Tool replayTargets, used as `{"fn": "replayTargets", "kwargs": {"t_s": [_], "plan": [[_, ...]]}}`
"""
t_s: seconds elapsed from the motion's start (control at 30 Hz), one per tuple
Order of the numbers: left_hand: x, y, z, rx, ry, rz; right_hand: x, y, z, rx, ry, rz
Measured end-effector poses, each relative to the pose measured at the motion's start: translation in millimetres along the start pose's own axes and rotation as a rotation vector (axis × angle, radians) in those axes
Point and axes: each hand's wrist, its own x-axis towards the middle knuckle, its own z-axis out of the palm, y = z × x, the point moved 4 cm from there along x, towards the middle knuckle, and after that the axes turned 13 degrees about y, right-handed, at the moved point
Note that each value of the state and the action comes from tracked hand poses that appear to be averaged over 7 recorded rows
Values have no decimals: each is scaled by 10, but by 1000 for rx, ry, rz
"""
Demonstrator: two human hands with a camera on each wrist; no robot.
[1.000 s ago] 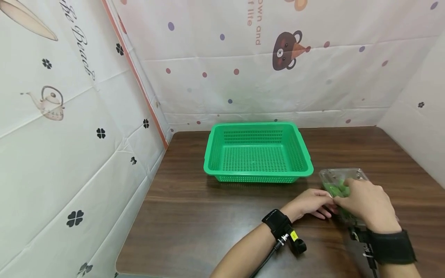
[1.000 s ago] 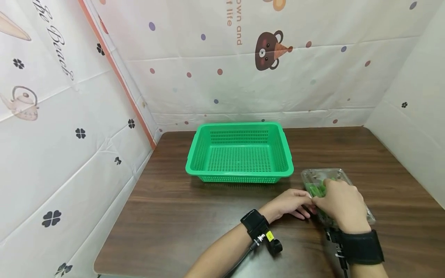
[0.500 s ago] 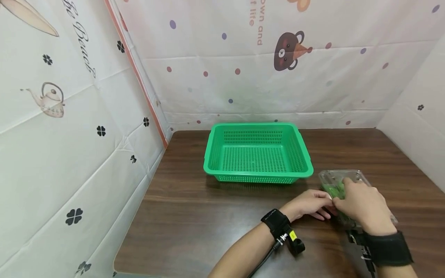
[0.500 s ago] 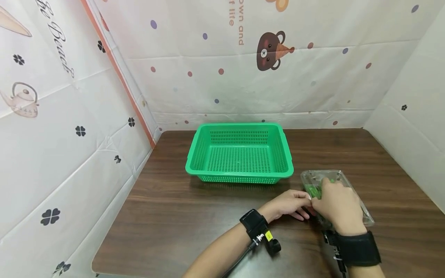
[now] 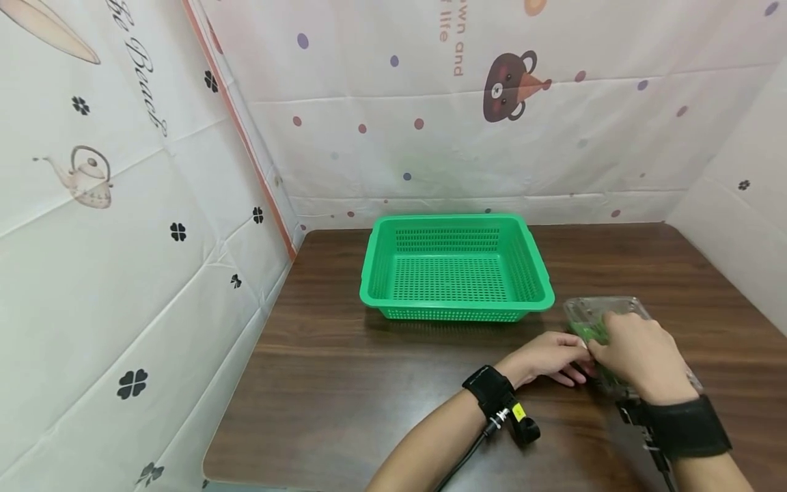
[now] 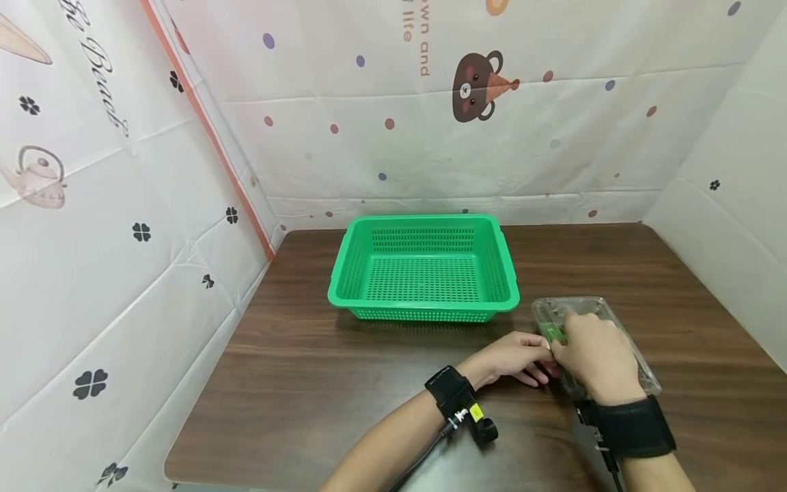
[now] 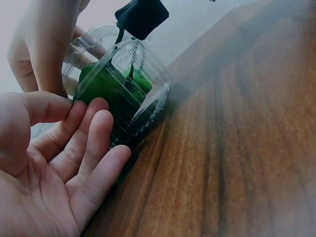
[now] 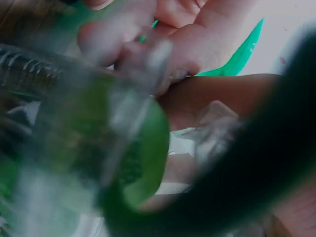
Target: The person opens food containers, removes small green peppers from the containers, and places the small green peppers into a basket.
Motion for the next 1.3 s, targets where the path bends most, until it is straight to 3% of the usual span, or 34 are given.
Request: {"fn": "replayTargets", "kwargs": {"t_s": [0.43, 0.83, 1.3], "plan": [[-14, 2, -9, -2, -9, -10, 58, -44, 16, -3, 10, 10], [-45, 0, -3, 7, 1, 0, 35, -80, 45, -20, 87, -19], [-57, 5, 5, -7, 20, 12, 43, -109, 69, -32, 33, 6]]}}
